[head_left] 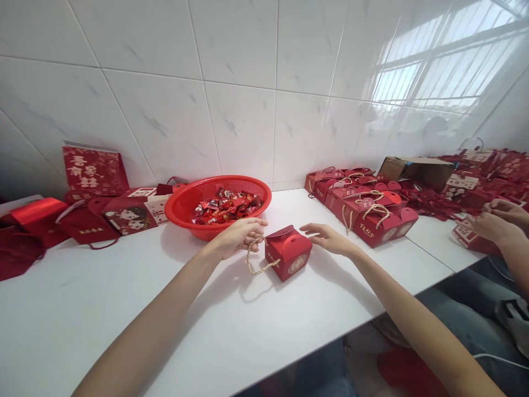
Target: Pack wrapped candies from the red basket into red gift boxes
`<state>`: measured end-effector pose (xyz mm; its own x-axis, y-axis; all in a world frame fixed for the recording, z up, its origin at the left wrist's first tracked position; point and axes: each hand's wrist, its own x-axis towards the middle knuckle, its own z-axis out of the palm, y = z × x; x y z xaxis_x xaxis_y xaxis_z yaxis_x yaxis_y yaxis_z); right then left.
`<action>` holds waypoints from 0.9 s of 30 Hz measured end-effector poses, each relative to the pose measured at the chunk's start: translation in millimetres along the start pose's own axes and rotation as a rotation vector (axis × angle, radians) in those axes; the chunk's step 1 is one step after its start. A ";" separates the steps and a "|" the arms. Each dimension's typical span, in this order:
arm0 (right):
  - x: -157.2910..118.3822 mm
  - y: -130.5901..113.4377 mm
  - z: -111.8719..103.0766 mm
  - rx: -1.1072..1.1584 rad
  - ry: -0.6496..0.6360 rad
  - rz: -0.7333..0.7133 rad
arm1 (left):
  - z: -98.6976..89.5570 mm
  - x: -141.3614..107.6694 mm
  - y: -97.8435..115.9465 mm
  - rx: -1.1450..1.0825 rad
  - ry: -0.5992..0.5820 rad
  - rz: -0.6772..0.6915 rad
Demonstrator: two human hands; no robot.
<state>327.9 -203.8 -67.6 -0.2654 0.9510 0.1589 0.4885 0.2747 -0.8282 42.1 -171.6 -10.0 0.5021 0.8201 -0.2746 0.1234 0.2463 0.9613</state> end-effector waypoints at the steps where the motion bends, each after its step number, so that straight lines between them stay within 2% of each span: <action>1: 0.5 3.3 5.7 0.059 -0.036 0.004 | -1.7 -1.6 1.8 -0.030 -0.025 0.006; 5: 7.0 5.6 27.8 0.248 -0.130 0.013 | -5.4 -10.9 10.9 -0.084 -0.080 0.062; 8: 11.7 4.0 32.5 0.281 -0.118 0.130 | -4.4 -21.2 20.3 -0.123 -0.069 0.135; 11: 12.1 -4.2 20.0 0.372 -0.024 0.222 | -1.8 -30.9 28.4 -0.161 -0.051 0.200; 14: 7.7 -27.5 -3.5 0.607 0.078 0.250 | 0.1 -38.0 33.5 -0.183 -0.027 0.252; 16: 3.4 -50.5 -16.2 0.697 0.126 0.189 | 1.1 -41.4 35.3 -0.176 -0.030 0.272; 18: -0.6 -75.1 -20.6 0.658 0.112 0.114 | 2.5 -44.3 35.6 -0.143 -0.061 0.286; 22: -4.0 -113.2 -2.1 0.492 0.064 0.042 | 9.3 -51.6 32.3 -0.068 -0.175 0.330; 24: -3.6 -123.9 14.7 0.427 0.061 0.024 | 14.5 -56.5 30.3 -0.039 -0.217 0.364; 27: -1.7 -131.3 39.6 0.361 0.101 -0.034 | 21.7 -64.0 28.7 -0.024 -0.218 0.398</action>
<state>231.3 -247.0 19.5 -0.1842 0.9564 0.2268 0.1510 0.2555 -0.9549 32.1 -228.3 35.6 0.6755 0.7259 0.1296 -0.1344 -0.0515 0.9896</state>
